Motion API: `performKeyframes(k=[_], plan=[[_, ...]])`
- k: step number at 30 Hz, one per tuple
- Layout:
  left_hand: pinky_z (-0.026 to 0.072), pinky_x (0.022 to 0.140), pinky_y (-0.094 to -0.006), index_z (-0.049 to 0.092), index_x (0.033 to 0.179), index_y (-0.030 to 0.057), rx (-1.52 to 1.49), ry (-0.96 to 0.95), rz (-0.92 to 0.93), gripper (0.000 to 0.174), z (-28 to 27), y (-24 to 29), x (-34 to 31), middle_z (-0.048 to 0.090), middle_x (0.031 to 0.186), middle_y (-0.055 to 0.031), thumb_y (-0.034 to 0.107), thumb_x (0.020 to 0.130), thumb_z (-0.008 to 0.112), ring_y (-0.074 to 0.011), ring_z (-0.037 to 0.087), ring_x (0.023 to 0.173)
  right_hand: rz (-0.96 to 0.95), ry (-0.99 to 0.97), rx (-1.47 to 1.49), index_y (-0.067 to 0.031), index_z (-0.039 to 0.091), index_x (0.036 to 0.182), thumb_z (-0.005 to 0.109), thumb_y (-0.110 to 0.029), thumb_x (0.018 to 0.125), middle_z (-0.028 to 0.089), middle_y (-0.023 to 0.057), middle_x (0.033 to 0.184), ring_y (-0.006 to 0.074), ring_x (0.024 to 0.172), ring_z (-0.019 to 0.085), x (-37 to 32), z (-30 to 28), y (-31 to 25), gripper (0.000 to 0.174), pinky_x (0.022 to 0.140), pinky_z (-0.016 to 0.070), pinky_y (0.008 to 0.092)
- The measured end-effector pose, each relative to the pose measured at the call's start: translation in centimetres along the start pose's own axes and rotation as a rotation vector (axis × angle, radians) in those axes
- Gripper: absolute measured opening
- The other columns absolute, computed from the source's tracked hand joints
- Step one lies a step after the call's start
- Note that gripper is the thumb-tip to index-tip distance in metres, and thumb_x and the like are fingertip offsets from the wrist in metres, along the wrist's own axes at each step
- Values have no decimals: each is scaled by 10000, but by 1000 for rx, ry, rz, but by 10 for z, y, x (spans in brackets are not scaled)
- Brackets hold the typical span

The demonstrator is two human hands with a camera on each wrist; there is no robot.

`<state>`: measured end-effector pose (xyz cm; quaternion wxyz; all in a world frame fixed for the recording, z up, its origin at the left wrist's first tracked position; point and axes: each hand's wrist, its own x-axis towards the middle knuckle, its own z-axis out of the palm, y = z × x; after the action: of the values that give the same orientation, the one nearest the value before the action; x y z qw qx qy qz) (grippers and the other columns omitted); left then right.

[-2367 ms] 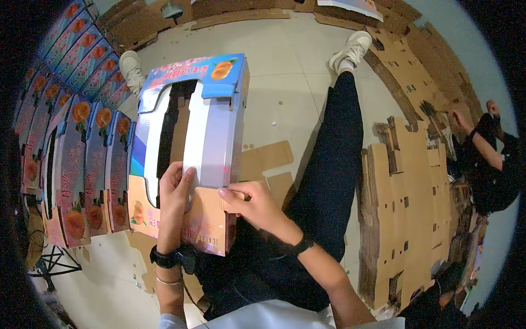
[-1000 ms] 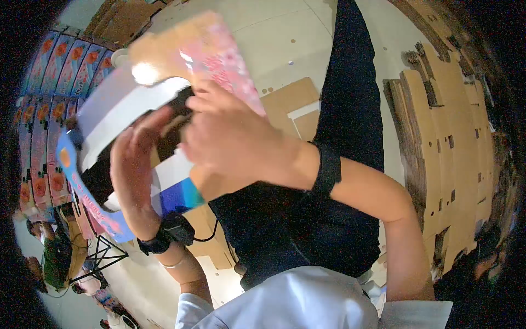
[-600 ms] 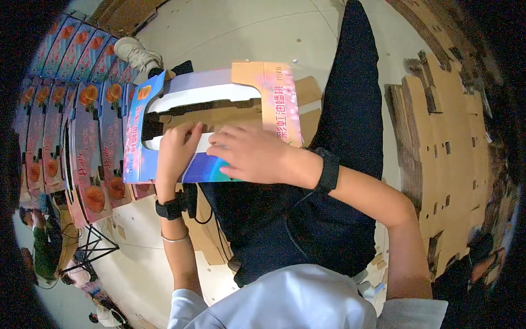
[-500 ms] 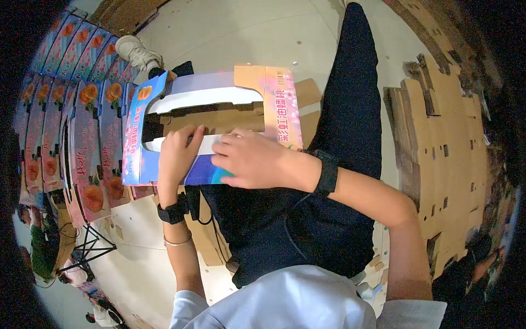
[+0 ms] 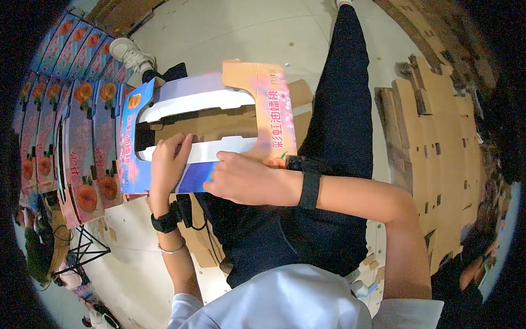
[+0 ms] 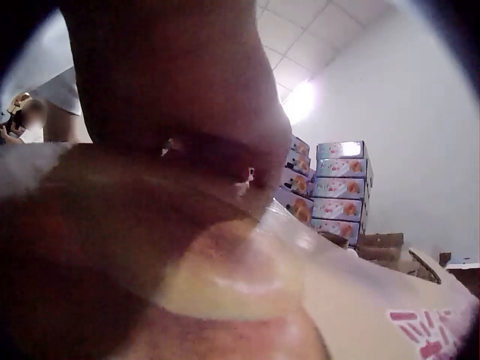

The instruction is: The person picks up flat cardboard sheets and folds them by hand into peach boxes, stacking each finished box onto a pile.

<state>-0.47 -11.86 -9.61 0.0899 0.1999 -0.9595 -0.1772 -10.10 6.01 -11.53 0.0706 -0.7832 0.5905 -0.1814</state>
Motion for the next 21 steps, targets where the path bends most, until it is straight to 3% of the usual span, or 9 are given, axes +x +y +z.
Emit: performKeyframes(k=[2,7,11,14,16,19,21], plan=[[411,595,-442,629,767,2,-12,-3,7,263,1,0,0,558,633,-173,231,896,617,-364,513,614,13,-106,-59,-95,560,882,657,-241,827,546,48,781,191,817,564,-1,-5,-2,184,765,426,336],[408,601,-438,617,741,-5,-56,1,-1,282,4,-5,5,538,602,-175,237,883,636,-365,497,591,-21,216,-189,-84,539,885,637,-211,819,541,26,709,194,747,579,-9,-7,2,173,765,426,327],[407,618,-431,612,724,-7,-68,-23,-42,298,-1,-3,5,525,583,-165,245,879,644,-359,483,587,-35,166,-328,-86,536,901,647,-231,819,532,10,681,198,719,582,-8,-14,-2,199,781,428,323],[398,619,-427,602,709,-8,-40,46,75,308,2,-10,3,508,572,-159,245,880,645,-354,469,577,-90,40,-229,-88,540,930,661,-268,831,545,20,689,206,731,584,-6,-22,5,238,807,431,322],[391,614,-427,592,699,-8,-43,79,65,311,3,-13,0,499,570,-155,239,879,650,-352,471,589,-124,-12,248,-94,570,871,674,-303,817,557,27,674,208,731,587,-6,-37,9,240,815,432,329],[392,617,-426,590,696,-10,-93,125,22,308,4,-15,-4,512,587,-156,232,874,658,-352,483,616,-132,12,402,-95,600,800,675,-335,819,558,39,653,209,734,581,-8,-70,4,252,837,433,351],[391,618,-424,586,696,-16,-88,107,-13,308,3,-16,-5,514,593,-156,226,871,665,-347,480,621,-166,106,263,-94,606,775,668,-331,820,547,32,636,205,752,576,-12,-75,2,249,883,430,366]])
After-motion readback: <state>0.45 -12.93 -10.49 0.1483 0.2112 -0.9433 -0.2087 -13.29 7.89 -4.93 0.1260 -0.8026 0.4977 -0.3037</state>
